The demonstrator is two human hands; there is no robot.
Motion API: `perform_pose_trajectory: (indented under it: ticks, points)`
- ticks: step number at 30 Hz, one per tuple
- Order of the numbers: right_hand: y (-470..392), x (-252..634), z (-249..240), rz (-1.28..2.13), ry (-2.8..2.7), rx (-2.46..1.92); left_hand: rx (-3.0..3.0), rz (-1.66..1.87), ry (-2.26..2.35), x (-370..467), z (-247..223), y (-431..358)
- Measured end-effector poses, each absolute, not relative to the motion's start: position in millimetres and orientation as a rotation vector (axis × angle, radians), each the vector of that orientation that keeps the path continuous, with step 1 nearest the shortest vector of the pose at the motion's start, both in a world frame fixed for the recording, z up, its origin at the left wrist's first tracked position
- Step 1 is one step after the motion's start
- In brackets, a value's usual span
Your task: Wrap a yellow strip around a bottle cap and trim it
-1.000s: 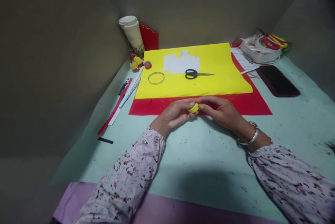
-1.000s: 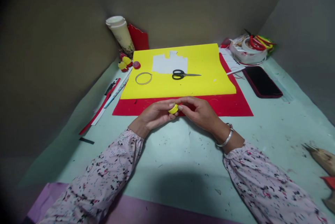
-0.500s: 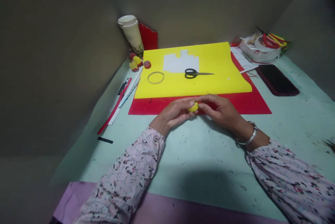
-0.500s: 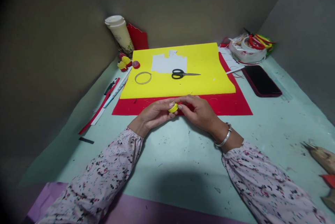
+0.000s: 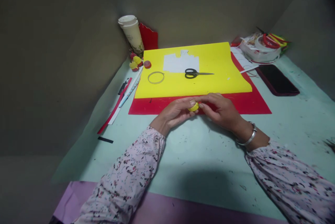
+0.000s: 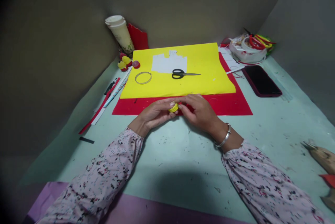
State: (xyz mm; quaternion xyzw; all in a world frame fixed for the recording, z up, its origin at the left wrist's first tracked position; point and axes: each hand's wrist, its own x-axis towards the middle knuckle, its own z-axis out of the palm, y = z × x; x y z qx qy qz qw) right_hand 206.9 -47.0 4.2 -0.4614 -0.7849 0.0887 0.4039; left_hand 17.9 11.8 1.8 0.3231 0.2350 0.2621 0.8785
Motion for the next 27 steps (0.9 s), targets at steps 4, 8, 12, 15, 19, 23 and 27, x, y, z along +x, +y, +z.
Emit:
perform_pose_trajectory:
  ticks: [4,8,12,15,19,23,27]
  points:
    - [-47.0,206.8,4.0,0.21,-1.987,-1.163,0.667,0.553,0.492,18.7,1.4,12.2]
    - [-47.0,206.6,4.1,0.194,-1.987,-1.155,0.655,0.56,0.491,19.2,2.0,12.0]
    - [-47.4,206.3,4.9,0.193,-1.983,-1.159,0.653,0.562,0.494,19.4,4.2,11.2]
    - [-47.6,205.8,5.3,0.188,-1.982,-1.157,0.658,0.553,0.486,19.5,5.3,10.8]
    - [-47.6,205.3,5.2,0.185,-1.983,-1.171,0.654,0.559,0.491,19.1,4.2,11.3]
    - [-47.3,205.4,4.9,0.183,-1.98,-1.168,0.664,0.55,0.481,19.2,3.3,12.0]
    - [-47.8,205.9,5.2,0.193,-1.967,-1.17,0.655,0.565,0.486,19.4,3.9,11.8]
